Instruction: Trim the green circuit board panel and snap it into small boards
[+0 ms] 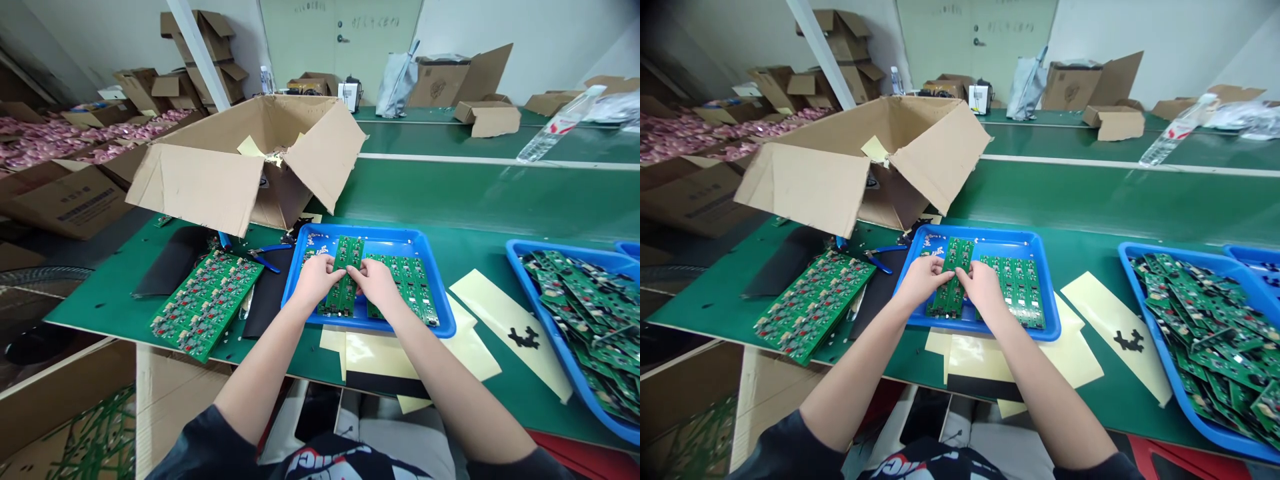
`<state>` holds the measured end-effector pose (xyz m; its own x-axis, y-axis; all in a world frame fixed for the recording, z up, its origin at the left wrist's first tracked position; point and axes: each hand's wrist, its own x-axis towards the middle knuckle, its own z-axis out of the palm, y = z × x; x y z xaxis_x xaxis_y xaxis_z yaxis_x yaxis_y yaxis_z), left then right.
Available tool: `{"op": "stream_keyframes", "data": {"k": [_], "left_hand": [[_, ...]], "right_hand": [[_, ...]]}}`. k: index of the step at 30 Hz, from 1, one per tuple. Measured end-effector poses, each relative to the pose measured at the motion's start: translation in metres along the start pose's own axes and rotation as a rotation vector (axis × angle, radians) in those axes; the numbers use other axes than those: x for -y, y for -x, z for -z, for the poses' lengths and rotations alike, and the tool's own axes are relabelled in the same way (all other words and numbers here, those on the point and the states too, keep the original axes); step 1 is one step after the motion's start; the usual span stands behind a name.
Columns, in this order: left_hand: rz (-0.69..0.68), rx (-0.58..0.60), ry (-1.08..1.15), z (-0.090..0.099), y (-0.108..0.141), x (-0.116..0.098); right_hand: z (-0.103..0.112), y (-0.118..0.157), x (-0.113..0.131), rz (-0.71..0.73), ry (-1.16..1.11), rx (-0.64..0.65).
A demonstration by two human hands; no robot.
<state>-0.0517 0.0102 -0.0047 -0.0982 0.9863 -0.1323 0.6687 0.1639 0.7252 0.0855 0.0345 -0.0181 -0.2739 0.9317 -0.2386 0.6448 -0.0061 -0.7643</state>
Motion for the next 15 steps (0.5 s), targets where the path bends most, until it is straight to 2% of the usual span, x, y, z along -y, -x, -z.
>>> {"op": "stream_keyframes", "data": {"k": [4, 7, 9, 12, 15], "left_hand": [[0.015, 0.012, 0.037, 0.000, -0.001, 0.004], [0.026, 0.050, 0.162, 0.000, -0.003, 0.009], [0.025, 0.052, 0.280, -0.001, -0.002, 0.012], [0.076, 0.020, 0.501, -0.001, 0.003, 0.013], [0.114, 0.108, 0.704, 0.002, 0.012, 0.012]], "right_hand": [[-0.001, -0.001, -0.001, 0.004, -0.001, -0.007], [0.000, 0.000, 0.000, 0.011, -0.078, -0.010], [0.001, 0.002, 0.002, -0.004, -0.269, -0.007], [0.000, 0.007, 0.008, -0.071, -0.696, 0.004], [0.000, 0.010, 0.009, -0.105, -0.931, 0.062]]}}
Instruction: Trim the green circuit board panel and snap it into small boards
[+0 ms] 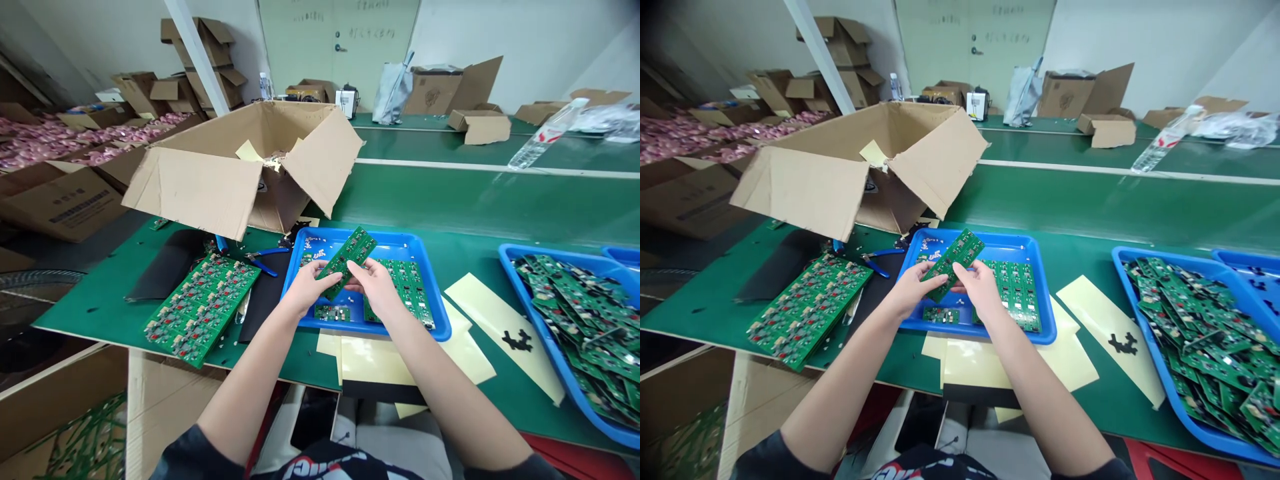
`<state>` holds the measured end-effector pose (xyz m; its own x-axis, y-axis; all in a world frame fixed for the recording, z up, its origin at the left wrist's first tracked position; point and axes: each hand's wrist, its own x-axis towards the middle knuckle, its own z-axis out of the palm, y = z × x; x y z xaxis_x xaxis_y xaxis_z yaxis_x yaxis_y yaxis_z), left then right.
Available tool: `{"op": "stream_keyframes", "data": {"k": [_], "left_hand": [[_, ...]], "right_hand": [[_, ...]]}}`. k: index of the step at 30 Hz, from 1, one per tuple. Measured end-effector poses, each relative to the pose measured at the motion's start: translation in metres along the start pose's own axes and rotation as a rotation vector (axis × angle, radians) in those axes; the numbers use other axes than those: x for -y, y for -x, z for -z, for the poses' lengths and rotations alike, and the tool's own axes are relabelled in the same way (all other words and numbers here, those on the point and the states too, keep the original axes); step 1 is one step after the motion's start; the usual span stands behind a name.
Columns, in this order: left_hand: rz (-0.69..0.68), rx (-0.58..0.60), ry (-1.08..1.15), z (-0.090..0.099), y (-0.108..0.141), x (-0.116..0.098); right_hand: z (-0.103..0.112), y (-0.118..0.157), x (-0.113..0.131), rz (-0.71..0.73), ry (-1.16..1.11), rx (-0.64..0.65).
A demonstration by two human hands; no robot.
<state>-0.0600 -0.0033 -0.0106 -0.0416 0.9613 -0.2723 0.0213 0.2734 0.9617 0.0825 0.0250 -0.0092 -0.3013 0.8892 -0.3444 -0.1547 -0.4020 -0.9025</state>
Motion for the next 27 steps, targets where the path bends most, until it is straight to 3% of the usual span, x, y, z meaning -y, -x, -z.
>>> {"op": "stream_keyframes", "data": {"k": [4, 6, 8, 10, 12, 16, 21, 27], "left_hand": [[0.043, 0.155, -0.046, 0.009, 0.012, -0.013], [0.036, 0.229, -0.175, 0.015, 0.016, -0.022], [0.005, 0.288, -0.293, 0.018, 0.017, -0.030], [0.005, 0.262, -0.378, 0.019, 0.016, -0.035], [0.016, 0.170, -0.451, 0.017, 0.013, -0.037], [-0.011, 0.059, -0.596, 0.015, 0.008, -0.030], [0.019, 0.051, -0.715, 0.017, 0.000, -0.021], [0.094, 0.055, -0.783, 0.018, -0.009, -0.029]], "right_hand": [[0.019, -0.003, 0.006, -0.013, 0.176, -0.043], [0.032, -0.007, 0.014, 0.149, 0.388, -0.063], [0.041, -0.010, 0.023, 0.333, 0.639, 0.034], [0.043, -0.012, 0.031, 0.403, 0.833, 0.146], [0.039, -0.013, 0.035, 0.404, 0.956, 0.166], [0.028, -0.014, 0.034, 0.363, 1.035, 0.084], [0.020, -0.017, 0.026, 0.308, 1.073, -0.014], [0.018, -0.022, 0.021, 0.295, 1.129, -0.081]]}}
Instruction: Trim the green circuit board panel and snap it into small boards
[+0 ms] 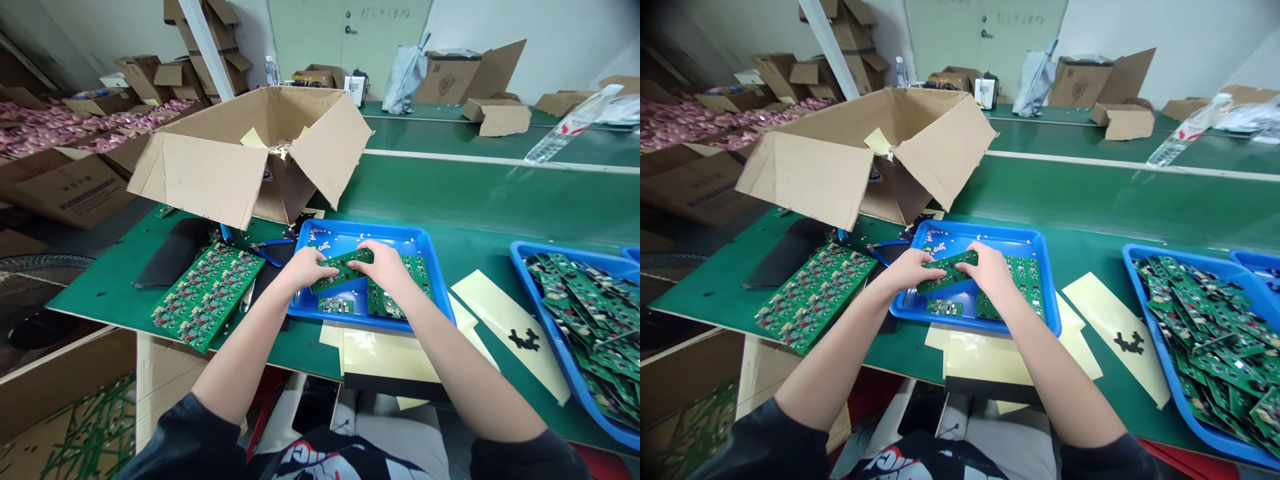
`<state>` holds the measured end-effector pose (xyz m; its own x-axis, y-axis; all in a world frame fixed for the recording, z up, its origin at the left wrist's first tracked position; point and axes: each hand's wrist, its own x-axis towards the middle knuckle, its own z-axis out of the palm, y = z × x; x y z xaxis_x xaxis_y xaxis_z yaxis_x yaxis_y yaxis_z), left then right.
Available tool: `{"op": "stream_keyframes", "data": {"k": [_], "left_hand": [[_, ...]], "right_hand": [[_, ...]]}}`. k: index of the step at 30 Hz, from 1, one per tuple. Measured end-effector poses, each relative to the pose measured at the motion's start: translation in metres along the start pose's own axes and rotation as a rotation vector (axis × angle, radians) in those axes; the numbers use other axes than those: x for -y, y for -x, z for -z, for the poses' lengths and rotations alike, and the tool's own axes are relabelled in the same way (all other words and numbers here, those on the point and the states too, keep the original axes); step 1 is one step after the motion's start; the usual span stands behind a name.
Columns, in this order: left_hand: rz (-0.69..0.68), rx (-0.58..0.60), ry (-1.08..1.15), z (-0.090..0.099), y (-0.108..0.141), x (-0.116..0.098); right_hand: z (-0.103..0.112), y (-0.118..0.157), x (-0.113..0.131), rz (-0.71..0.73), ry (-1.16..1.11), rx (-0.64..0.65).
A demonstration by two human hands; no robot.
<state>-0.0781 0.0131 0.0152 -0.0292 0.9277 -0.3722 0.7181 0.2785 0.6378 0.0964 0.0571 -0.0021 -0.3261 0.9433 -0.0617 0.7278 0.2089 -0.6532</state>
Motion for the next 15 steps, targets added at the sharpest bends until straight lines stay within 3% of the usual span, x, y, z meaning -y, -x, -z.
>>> {"op": "stream_keyframes", "data": {"k": [4, 9, 12, 15], "left_hand": [[0.030, -0.030, -0.050, 0.000, -0.003, -0.003], [0.045, -0.150, -0.113, -0.007, -0.010, 0.004], [0.022, -0.170, -0.013, -0.007, -0.011, 0.014], [0.031, -0.200, 0.236, -0.005, -0.007, 0.020]], "right_hand": [[-0.006, 0.001, 0.003, -0.004, 0.036, -0.024], [-0.012, 0.003, 0.009, -0.023, 0.177, -0.049], [-0.011, -0.002, 0.003, -0.044, 0.039, -0.033], [-0.008, -0.008, -0.004, -0.008, 0.010, 0.010]]}}
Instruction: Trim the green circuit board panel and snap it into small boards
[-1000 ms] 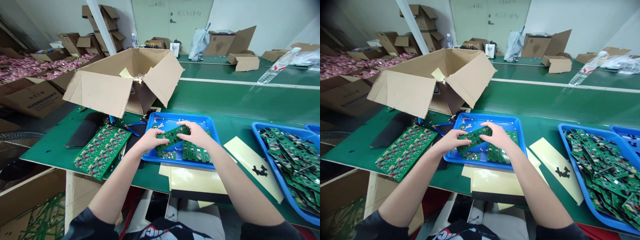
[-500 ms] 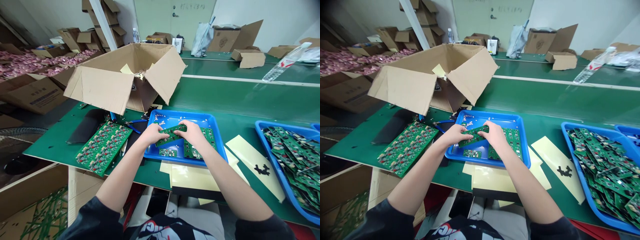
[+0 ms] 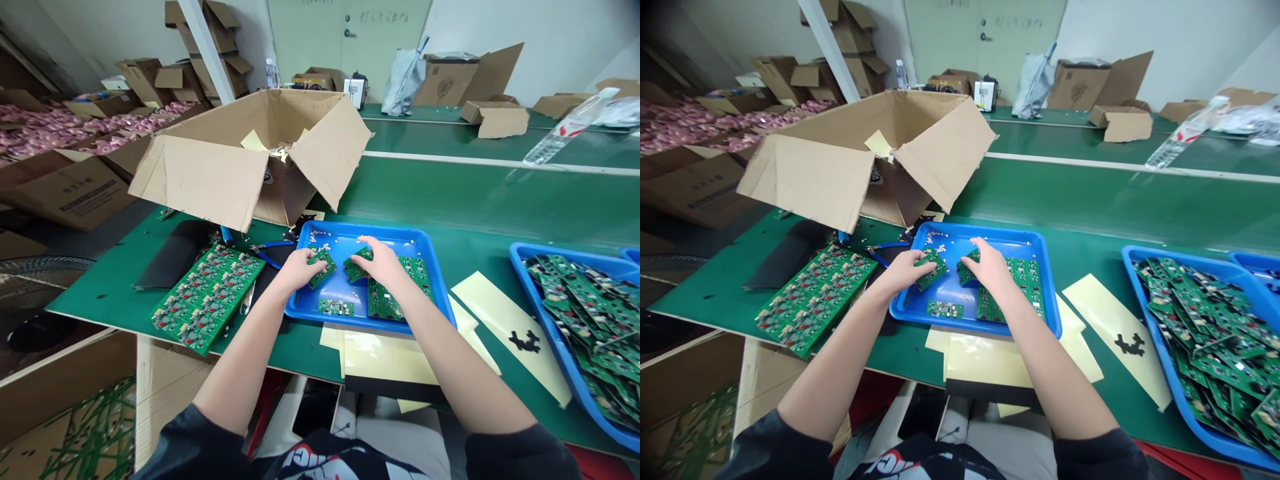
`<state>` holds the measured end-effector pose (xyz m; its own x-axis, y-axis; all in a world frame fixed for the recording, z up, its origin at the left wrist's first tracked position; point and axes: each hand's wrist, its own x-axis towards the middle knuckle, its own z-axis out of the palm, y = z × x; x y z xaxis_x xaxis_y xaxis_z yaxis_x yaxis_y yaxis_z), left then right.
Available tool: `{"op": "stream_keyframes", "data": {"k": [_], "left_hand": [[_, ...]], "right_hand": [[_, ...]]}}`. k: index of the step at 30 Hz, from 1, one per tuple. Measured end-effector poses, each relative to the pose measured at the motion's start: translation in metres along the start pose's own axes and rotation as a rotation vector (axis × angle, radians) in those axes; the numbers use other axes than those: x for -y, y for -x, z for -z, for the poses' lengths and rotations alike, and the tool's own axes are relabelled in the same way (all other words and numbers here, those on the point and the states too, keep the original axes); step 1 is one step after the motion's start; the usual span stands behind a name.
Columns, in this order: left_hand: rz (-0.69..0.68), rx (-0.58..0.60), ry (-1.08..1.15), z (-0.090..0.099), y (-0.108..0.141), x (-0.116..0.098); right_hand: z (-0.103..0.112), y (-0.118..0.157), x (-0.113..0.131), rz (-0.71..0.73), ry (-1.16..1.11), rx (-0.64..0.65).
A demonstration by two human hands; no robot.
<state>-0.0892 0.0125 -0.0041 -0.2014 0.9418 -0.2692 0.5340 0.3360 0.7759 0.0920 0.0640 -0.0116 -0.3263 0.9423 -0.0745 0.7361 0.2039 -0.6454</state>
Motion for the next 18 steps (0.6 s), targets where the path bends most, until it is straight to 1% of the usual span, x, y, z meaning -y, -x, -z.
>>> {"op": "stream_keyframes", "data": {"k": [2, 4, 5, 6, 7, 9, 11, 12, 13, 15, 17, 18], "left_hand": [[0.025, 0.031, 0.221, 0.000, 0.006, -0.001], [0.057, 0.078, 0.434, -0.003, 0.012, -0.006], [0.072, 0.095, 0.521, -0.005, 0.016, -0.009], [0.083, 0.109, 0.610, -0.008, 0.019, -0.012], [0.089, 0.123, 0.709, -0.012, 0.021, -0.014], [0.081, 0.151, 0.914, -0.018, 0.025, -0.017], [0.060, 0.160, 1.039, -0.023, 0.026, -0.018], [0.041, 0.145, 1.038, -0.025, 0.026, -0.017], [0.010, 0.128, 0.980, -0.026, 0.026, -0.016], [-0.074, 0.068, 0.688, -0.026, 0.025, -0.012], [-0.144, 0.004, 0.346, -0.025, 0.023, -0.008], [-0.160, -0.019, 0.225, -0.024, 0.023, -0.006]], "right_hand": [[0.001, -0.001, -0.002, 0.054, 0.113, 0.006], [0.001, 0.003, 0.001, 0.098, 0.206, -0.065], [0.001, 0.006, 0.002, 0.124, 0.195, -0.115], [0.001, 0.009, 0.005, 0.147, 0.120, -0.140], [0.000, 0.013, 0.007, 0.162, -0.012, -0.122], [-0.004, 0.019, 0.011, 0.150, -0.335, 0.006], [-0.010, 0.024, 0.014, 0.092, -0.561, 0.119], [-0.013, 0.025, 0.015, 0.055, -0.614, 0.136], [-0.016, 0.026, 0.015, 0.023, -0.642, 0.136], [-0.021, 0.026, 0.015, -0.023, -0.702, 0.136], [-0.024, 0.026, 0.013, -0.026, -0.731, 0.132], [-0.025, 0.026, 0.012, -0.019, -0.726, 0.135]]}}
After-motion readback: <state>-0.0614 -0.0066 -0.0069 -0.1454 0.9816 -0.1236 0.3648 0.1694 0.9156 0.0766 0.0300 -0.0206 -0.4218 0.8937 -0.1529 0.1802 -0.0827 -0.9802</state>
